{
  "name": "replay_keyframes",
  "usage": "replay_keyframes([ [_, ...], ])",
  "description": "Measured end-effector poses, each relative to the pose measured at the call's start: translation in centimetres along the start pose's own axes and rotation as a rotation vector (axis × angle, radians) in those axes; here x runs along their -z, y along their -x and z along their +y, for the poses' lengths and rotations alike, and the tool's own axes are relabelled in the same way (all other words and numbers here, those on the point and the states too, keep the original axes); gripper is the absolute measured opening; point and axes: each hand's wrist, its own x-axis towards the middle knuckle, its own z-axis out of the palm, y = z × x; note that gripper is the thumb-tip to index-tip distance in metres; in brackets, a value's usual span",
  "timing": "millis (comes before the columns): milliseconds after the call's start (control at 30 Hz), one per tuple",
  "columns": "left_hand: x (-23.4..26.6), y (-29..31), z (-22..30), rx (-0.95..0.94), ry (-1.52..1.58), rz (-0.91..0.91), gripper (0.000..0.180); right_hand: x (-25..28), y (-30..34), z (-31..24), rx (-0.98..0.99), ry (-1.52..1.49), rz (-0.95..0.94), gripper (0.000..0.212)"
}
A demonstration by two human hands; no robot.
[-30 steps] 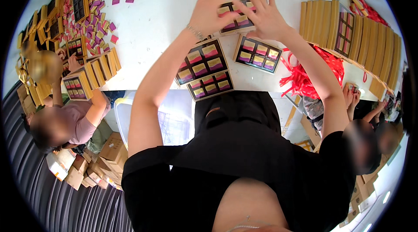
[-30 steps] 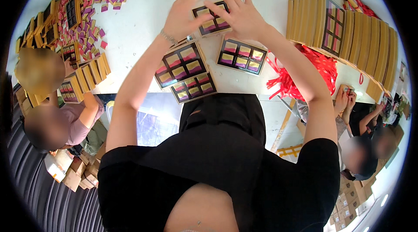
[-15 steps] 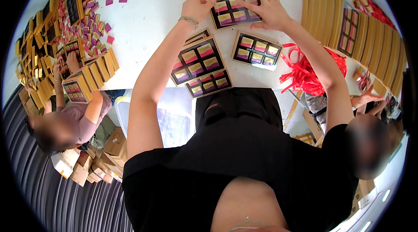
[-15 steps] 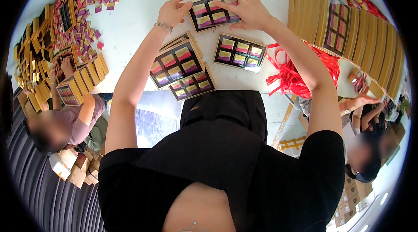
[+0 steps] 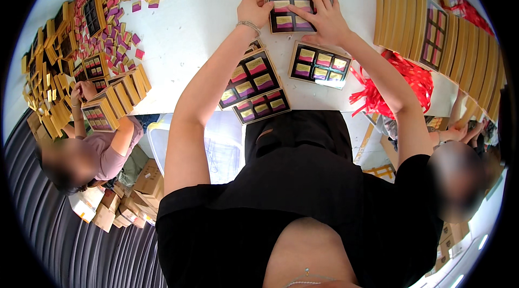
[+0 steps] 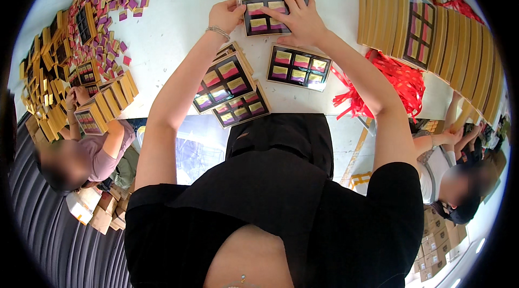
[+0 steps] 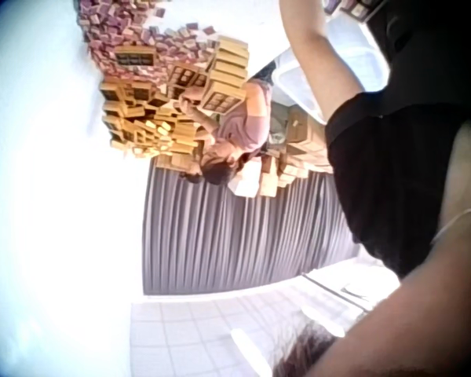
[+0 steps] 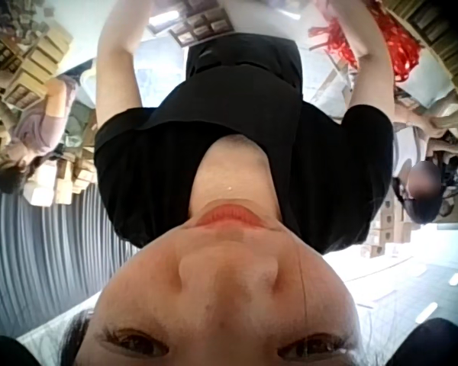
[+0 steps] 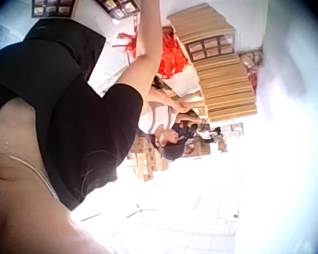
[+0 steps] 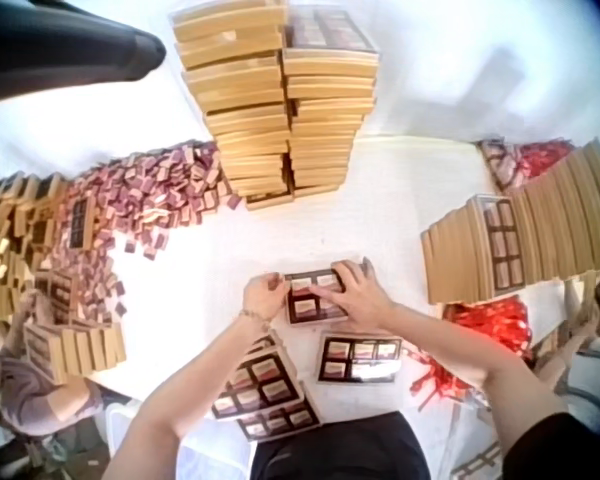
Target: The person assembles makeup palettes by placing small pink and gold wrapped items into compartmentalized trays. They arrange the filled trays into neat stacks and handle a clear plastic bin to organize the workspace.
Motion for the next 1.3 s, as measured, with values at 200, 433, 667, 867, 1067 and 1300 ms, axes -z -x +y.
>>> replay_keyframes([
  [200,-0.7,1.1,0.6,-0.001,0.009,0.100,0.030,-0.1,0.6,0.5,-0.027,0.001,0.012,0.096],
  [433,-1.7,1.8,1.5,-0.036,-0.125,0.171,0.033,-0.6,0.7,1.3,-0.010,-0.002,0.042,0.096],
  [667,-0.2,-1.5,-1.6,0.119,0.185,-0.038,0.038,1.3,-1.7,0.4,-0.059,0.038,-0.112,0.096],
  [867,10.8,17.9,7.3,-0.298,-0.221,0.183,0.061,12.2,-0.3,-12.0,-0.006,-0.163,0.168,0.095],
  [1067,7.6,26.5,-9.3,0.140,0.271,0.349,0.086,3.4,0.4,-17.9,0.086,-0.482,0.209,0.095],
  [1300,7.0,18.9,-10.7,0.223,1.177,0.105,0.043,0.7,-1.4,-17.6,-0.859,-1.811,0.066,0.067],
])
